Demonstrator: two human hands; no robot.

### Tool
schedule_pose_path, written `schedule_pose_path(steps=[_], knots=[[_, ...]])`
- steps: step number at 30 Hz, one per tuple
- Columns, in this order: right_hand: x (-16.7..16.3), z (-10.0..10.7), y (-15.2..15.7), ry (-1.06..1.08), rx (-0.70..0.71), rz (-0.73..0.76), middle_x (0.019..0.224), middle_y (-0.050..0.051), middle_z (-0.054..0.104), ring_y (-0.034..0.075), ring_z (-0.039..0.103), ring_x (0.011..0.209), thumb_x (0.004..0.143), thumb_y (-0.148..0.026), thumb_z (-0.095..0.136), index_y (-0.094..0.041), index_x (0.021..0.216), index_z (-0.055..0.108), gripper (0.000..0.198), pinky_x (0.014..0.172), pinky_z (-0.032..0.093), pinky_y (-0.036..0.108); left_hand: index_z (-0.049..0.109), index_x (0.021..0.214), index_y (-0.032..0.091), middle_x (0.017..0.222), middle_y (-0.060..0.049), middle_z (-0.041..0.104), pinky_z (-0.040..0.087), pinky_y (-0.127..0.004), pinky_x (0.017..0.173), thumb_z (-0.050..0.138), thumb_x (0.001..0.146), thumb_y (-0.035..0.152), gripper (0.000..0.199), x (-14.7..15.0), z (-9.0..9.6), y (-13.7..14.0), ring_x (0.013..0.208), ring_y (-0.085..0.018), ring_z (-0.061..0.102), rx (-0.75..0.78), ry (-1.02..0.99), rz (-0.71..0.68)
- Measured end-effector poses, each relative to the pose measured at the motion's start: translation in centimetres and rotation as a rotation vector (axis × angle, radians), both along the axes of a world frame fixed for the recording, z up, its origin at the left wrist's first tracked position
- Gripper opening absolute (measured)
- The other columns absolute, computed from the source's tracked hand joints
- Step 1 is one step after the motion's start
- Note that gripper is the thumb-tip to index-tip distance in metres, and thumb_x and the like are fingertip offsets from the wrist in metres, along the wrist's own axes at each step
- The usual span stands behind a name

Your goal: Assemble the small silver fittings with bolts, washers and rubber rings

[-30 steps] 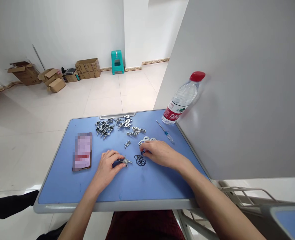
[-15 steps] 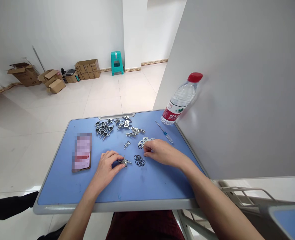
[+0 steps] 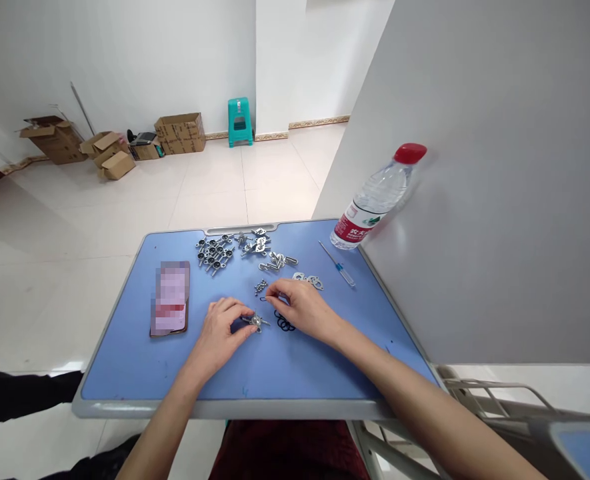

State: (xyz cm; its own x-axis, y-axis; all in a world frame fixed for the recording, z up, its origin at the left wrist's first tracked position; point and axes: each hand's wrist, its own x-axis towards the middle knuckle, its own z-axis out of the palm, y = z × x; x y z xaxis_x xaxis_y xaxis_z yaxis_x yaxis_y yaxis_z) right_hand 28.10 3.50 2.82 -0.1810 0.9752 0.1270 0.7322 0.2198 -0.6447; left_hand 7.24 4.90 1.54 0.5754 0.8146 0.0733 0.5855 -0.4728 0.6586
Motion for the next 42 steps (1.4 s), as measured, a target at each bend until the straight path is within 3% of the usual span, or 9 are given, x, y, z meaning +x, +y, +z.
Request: schedule_pose_path(steps=[7,16,22,25,33,38,42], knots=[[-0.9,-1.4,-0.5,-0.173,0.166,0.142,0.087,0.005,0.069,0.015,0.061,0.07,0.092,-0.014,0.052,-0.018,0.09,0.063,0.012,0.058,0.036,0.024,0.066,0.096,0.025,0.101,-0.002,0.065,0.041,-0.039,0.087,0.063,0.088,0.024,0.009,-0.1,-0.5,0.2,0.096,-0.021,0.056,-0.017,-0.008,-0.029],[-0.7,-0.8,-1.6,-0.357,0.324,0.328,0.085,0.005,0.065,0.011,0.051,0.057,0.1,-0.018,0.034,-0.017,0.095,0.062,0.028,0.051,0.028,0.026,0.064,0.089,0.023,0.096,-0.001,0.065,0.042,-0.037,0.083,0.064,0.085,0.021,0.004,0.0,0.1,-0.1,0.093,-0.021,0.057,0.002,-0.012,-0.006],[-0.3,-0.4,-1.8,-0.36,0.335,0.422,0.085,0.006,0.066,0.012,0.05,0.056,0.1,-0.018,0.034,-0.016,0.096,0.064,0.03,0.05,0.027,0.028,0.064,0.099,0.024,0.099,0.0,0.065,0.043,-0.036,0.084,0.066,0.085,0.021,0.015,-0.1,0.0,-0.1,0.096,-0.021,0.057,0.023,-0.004,-0.007],[0.2,0.0,-1.7,-0.268,0.3,0.367,0.083,0.005,0.066,0.012,0.053,0.059,0.1,-0.024,0.037,-0.017,0.097,0.064,0.028,0.052,0.03,0.026,0.065,0.099,0.024,0.1,-0.001,0.065,0.042,-0.037,0.085,0.065,0.086,0.023,0.013,-0.1,0.0,-0.2,0.096,-0.021,0.057,0.03,-0.007,-0.018],[1.2,1.1,-1.8,-0.032,0.268,0.141,0.079,0.004,0.066,0.014,0.057,0.061,0.094,-0.018,0.039,-0.018,0.104,0.06,0.023,0.058,0.038,0.025,0.067,0.095,0.024,0.097,-0.002,0.065,0.042,-0.038,0.085,0.064,0.089,0.024,0.007,0.0,0.0,-0.2,0.093,-0.02,0.057,0.048,-0.015,-0.012],[1.5,1.8,-1.8,0.087,0.15,0.0,0.062,-0.001,0.057,0.014,0.051,0.054,0.096,-0.024,0.035,-0.02,0.105,0.059,0.026,0.057,0.039,0.026,0.068,0.097,0.023,0.095,-0.003,0.065,0.041,-0.038,0.085,0.061,0.092,0.028,0.01,-0.1,-0.4,-0.1,0.091,-0.02,0.058,0.166,-0.008,-0.054],[1.8,2.0,-1.8,0.319,0.082,-0.126,0.072,0.001,0.063,0.015,0.055,0.062,0.1,-0.035,0.032,-0.02,0.111,0.055,0.029,0.06,0.043,0.026,0.069,0.097,0.023,0.092,-0.003,0.065,0.041,-0.037,0.083,0.06,0.093,0.028,0.011,-0.2,-0.5,-0.2,0.087,-0.019,0.058,0.254,-0.006,-0.077]])
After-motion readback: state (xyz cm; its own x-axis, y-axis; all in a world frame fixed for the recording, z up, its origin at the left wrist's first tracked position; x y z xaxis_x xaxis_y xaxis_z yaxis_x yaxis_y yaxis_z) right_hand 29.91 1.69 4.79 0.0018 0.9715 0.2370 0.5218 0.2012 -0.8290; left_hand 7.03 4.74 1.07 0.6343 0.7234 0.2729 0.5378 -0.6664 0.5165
